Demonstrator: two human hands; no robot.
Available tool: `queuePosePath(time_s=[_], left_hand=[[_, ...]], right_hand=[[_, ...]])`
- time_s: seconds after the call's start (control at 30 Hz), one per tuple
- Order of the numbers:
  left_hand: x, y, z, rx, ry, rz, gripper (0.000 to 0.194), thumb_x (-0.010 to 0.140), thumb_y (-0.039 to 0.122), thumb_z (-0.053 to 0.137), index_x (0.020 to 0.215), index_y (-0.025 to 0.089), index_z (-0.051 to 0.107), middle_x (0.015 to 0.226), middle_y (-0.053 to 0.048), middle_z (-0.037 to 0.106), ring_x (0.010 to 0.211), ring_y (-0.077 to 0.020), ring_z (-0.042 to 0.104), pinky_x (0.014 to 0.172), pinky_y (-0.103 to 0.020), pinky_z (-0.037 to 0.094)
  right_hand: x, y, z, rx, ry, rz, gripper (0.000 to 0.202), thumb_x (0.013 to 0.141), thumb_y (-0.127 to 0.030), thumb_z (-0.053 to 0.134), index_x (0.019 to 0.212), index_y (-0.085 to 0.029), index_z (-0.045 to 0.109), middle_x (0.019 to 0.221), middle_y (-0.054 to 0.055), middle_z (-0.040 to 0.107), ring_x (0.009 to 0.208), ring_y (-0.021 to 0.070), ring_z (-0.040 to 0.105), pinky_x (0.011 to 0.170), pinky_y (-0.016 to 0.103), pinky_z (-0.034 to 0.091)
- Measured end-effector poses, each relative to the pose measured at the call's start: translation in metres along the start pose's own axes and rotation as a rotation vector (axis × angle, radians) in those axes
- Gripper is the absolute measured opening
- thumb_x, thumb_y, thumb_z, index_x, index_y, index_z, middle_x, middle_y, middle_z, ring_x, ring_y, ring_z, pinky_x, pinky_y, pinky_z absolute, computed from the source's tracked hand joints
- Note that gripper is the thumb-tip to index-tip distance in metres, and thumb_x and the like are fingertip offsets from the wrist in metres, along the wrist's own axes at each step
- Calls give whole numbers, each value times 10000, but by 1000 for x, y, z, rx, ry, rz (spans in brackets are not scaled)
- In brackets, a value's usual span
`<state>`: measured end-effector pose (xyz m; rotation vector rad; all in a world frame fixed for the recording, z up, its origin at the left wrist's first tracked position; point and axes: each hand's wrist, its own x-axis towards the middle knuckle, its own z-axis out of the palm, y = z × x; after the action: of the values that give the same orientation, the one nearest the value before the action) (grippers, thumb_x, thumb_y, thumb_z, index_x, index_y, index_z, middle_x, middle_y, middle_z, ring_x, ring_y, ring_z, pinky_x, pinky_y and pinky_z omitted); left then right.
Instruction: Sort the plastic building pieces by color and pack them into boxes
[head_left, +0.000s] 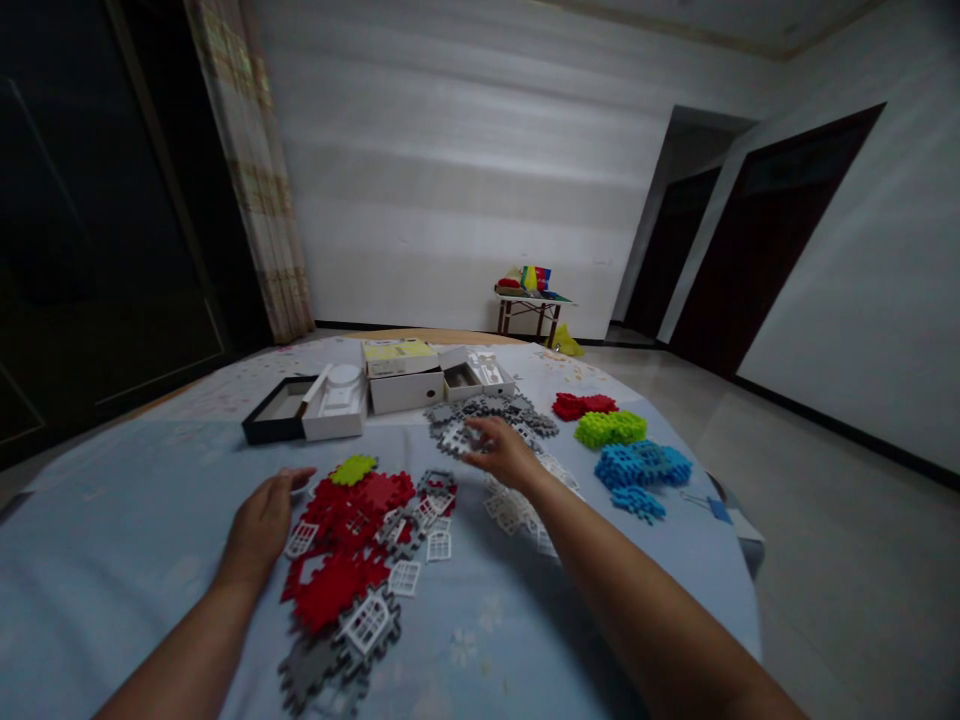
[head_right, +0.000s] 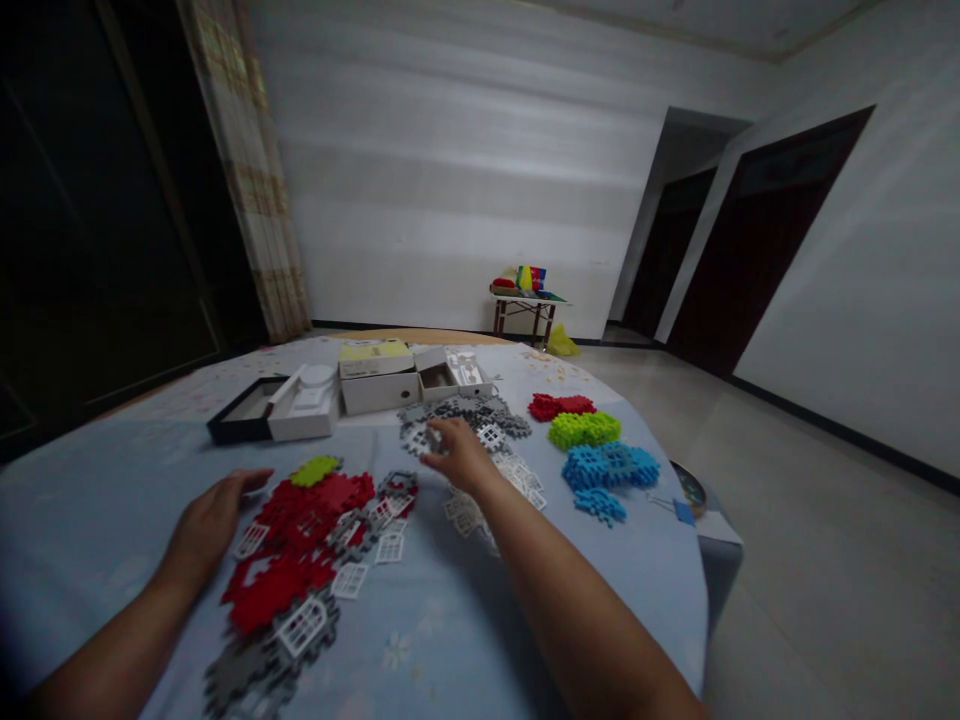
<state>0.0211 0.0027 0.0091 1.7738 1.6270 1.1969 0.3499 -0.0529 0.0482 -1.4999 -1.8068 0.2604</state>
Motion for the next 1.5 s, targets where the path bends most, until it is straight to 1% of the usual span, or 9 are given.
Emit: queuePosePath(time_s=[0.07, 0.13, 0.47, 0.83, 0.9, 1.07, 1.13, 1.3, 1.5], left_hand=[[0, 0, 0, -2, -9, -4, 518, 812, 435, 247, 993, 133, 627, 1051, -104, 654, 959, -216, 605, 930, -393, 425], [0, -1, 0, -5, -14, -6, 522, 814, 437, 251, 1001, 127, 626, 1056, -107, 651, 960, -214, 604, 930, -384, 426], [-1, -2, 3, -30, 19, -9, 550, 810, 501, 248, 954, 145, 641, 1017, -102, 662, 960, -228, 607, 921, -405, 433], [-1, 3, 1, 3, -22, -30, 529, 819, 456, 258, 998, 125, 628, 1047, -113, 656, 959, -235, 606, 936, -415, 418], [-1, 2, 2, -5, -16, -18, 527, 816, 466, 262, 989, 130, 630, 1040, -111, 659, 946, -233, 611, 922, -414, 431], [-2, 0, 3, -3, 21, 7, 522, 797, 482, 255, 921, 162, 649, 989, -83, 679, 906, -219, 631, 891, -388, 461], [-2, 0, 3, -6, 31, 20, 508, 792, 479, 260, 905, 172, 649, 973, -73, 684, 899, -212, 635, 885, -376, 466], [-3, 3, 4, -10, 19, 19, 531, 791, 495, 253, 923, 156, 640, 987, -88, 676, 925, -217, 626, 891, -368, 459], [-5, 2, 5, 5, -7, 68, 533, 798, 496, 252, 950, 158, 635, 1012, -85, 668, 962, -210, 612, 889, -336, 455]], right_hand=[[9, 8, -5, -52, 223, 49, 544, 681, -226, 667, 1204, -204, 519, 1170, 92, 501, 1043, 201, 494, 942, 357, 369], [12, 10, -4, -105, 303, 71, 554, 689, -225, 657, 1220, -185, 505, 1226, 113, 468, 1160, 225, 415, 1005, 378, 307], [-13, -17, 42, -91, -146, 47, 470, 721, -342, 637, 1157, -177, 573, 1151, 106, 564, 1096, 230, 489, 944, 360, 358], [-13, -13, 41, -53, -248, 25, 483, 643, -306, 703, 1106, -208, 612, 1000, 61, 613, 893, 193, 559, 823, 313, 430], [-8, -8, 33, 34, -203, 8, 483, 642, -274, 706, 1110, -209, 606, 1003, 53, 597, 854, 166, 566, 797, 291, 449], [3, 16, 15, 52, 258, 99, 551, 707, -243, 638, 1237, -232, 489, 1223, 96, 472, 1081, 222, 483, 859, 365, 445], [3, 25, 14, 24, 312, 124, 572, 707, -246, 631, 1254, -226, 464, 1271, 111, 426, 1148, 241, 436, 881, 393, 437], [-4, 22, 21, 15, 191, 37, 400, 735, -236, 594, 1133, -206, 557, 1188, 99, 506, 1107, 222, 477, 861, 373, 450], [-10, 0, 25, 6, -37, 19, 284, 751, -226, 586, 1030, -187, 625, 939, 50, 636, 824, 157, 592, 779, 300, 467]])
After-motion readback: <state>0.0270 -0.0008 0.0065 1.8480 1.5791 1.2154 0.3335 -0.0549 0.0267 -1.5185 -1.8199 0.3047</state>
